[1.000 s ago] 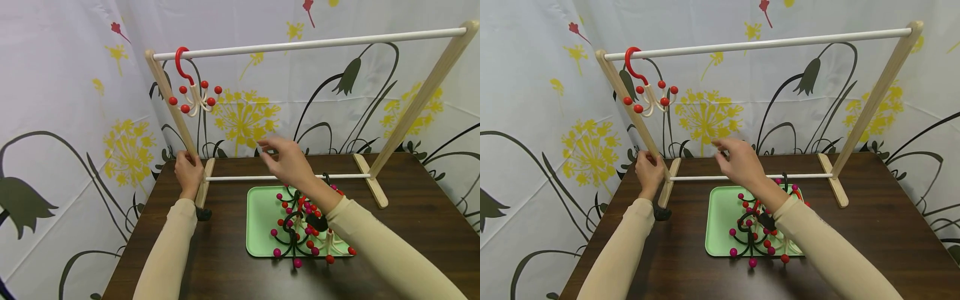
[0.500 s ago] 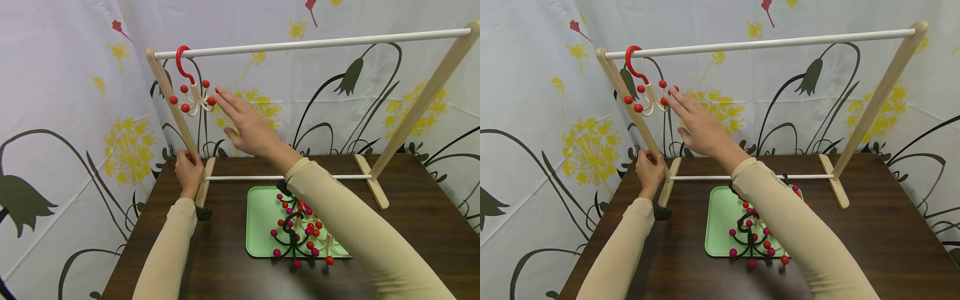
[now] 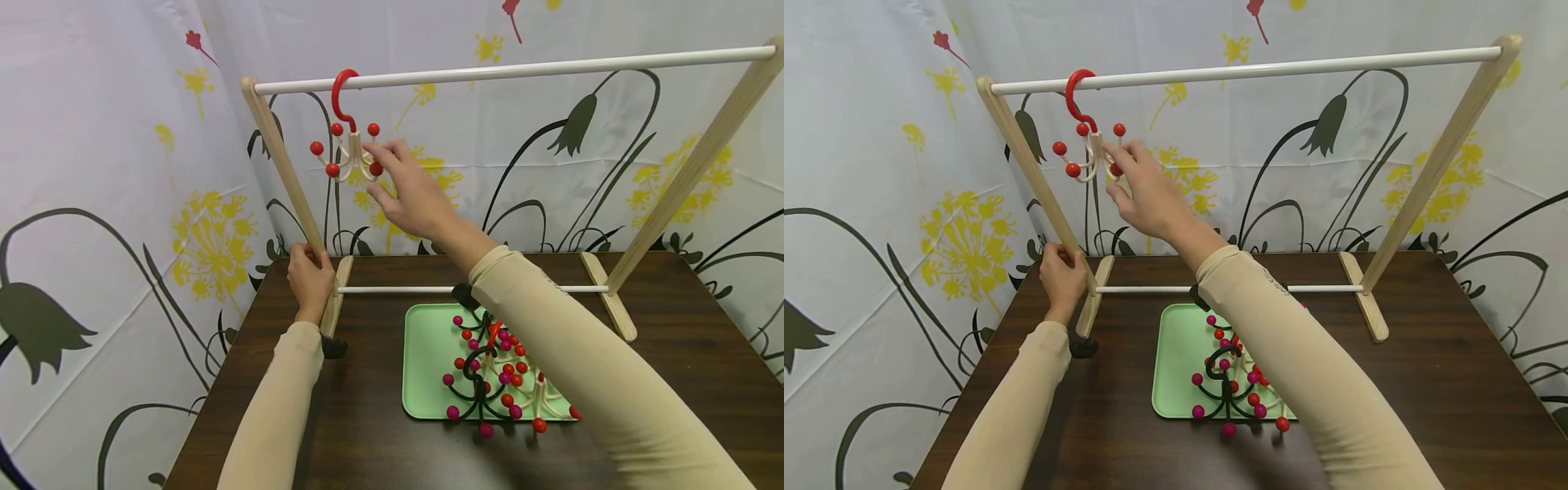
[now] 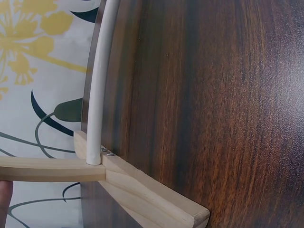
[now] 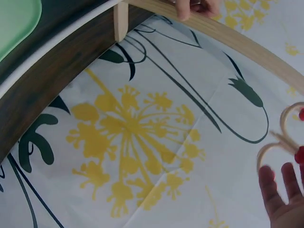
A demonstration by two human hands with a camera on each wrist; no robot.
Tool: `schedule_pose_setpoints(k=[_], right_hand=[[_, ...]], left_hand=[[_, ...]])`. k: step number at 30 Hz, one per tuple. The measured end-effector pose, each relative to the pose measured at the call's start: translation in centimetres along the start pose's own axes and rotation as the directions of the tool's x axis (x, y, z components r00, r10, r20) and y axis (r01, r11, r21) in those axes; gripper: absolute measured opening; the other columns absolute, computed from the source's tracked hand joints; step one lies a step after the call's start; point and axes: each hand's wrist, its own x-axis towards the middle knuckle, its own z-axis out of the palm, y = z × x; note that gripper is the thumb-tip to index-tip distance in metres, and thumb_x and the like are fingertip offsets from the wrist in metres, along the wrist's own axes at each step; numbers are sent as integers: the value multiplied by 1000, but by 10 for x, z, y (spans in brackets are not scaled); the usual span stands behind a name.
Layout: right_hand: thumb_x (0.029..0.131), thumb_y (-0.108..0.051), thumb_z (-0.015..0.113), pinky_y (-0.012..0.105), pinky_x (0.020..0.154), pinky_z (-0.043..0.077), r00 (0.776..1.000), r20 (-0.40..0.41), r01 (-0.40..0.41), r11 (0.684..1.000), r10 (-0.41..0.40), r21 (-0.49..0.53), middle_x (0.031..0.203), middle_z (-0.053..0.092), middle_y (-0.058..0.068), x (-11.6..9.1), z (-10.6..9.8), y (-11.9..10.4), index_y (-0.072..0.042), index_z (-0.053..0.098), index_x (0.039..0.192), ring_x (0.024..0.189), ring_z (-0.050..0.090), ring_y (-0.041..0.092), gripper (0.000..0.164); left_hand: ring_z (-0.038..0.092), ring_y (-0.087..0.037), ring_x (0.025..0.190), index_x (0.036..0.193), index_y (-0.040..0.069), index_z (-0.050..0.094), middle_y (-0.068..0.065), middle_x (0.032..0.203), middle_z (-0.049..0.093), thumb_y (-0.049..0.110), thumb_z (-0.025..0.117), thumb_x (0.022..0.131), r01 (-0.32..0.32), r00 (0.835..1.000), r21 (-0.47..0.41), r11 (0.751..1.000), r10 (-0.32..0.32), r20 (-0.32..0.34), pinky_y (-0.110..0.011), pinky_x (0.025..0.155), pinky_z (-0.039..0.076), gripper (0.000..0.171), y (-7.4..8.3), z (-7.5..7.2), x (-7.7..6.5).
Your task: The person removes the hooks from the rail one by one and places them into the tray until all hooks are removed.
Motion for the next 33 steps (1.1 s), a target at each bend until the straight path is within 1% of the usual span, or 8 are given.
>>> schedule_pose_setpoints(k=[3,5,11,15,20,23,28,33], right_hand=[[98,-23,59,28,64,38,990,-63,-128,992,129,22,115,46,6,3,-4,-2,-11,42,148,80,49,18,54],[98,-26,59,28,62,36,975,-100,-198,980,198,16,107,47,7,5,-8,-1,-10,44,147,77,47,18,53],[96,-32,62,27,60,34,937,-168,-317,948,307,-33,92,49,6,7,-19,1,-10,51,142,75,44,19,52],[95,-35,64,28,60,32,919,-177,-365,930,353,-35,91,52,6,7,-23,1,-12,57,137,76,44,20,48],[92,-37,67,27,67,37,897,-183,-415,909,401,-42,108,63,1,8,-26,1,-16,68,124,87,49,16,38],[92,-36,67,27,68,38,888,-193,-434,899,418,-49,106,62,0,7,-27,3,-17,69,122,88,49,16,36],[91,-31,68,29,66,39,888,-212,-429,902,409,-54,99,58,4,4,-32,9,-15,70,121,86,53,17,34],[92,-32,67,28,70,44,884,-197,-440,897,424,-41,104,69,-5,2,-39,14,-17,70,120,91,65,9,32]], left_hand=[[58,-37,81,99,-1,56,-17,91,58,13,66,87,-1,1000,-3,1000,1,-6,-54,76,44,21,-1,1,-1],[58,-37,81,99,-1,56,-17,91,58,13,66,87,0,1000,-4,1000,0,-8,-54,76,44,21,-1,1,-1],[58,-36,81,99,-1,56,-16,91,58,12,66,87,2,1000,-6,1000,-2,-11,-53,76,44,20,-3,3,-1],[58,-37,81,98,-1,55,-16,91,57,12,66,87,-6,1000,-1,1000,6,-18,-53,76,44,20,-4,3,0],[58,-37,81,98,-1,56,-16,90,57,12,67,87,-8,1000,-2,1000,8,-19,-53,76,44,20,-3,3,-1],[57,-37,81,99,-1,56,-16,90,57,12,67,87,-4,1000,-8,1000,4,-12,-53,76,44,21,-3,3,-1],[58,-36,81,99,-1,56,-17,91,58,12,66,87,-7,1000,-5,1000,7,-12,-53,76,44,21,-4,4,-1],[58,-37,81,101,-1,56,-17,91,58,12,67,87,-6,1000,-6,1000,6,-15,-53,76,44,21,-4,3,-2]])
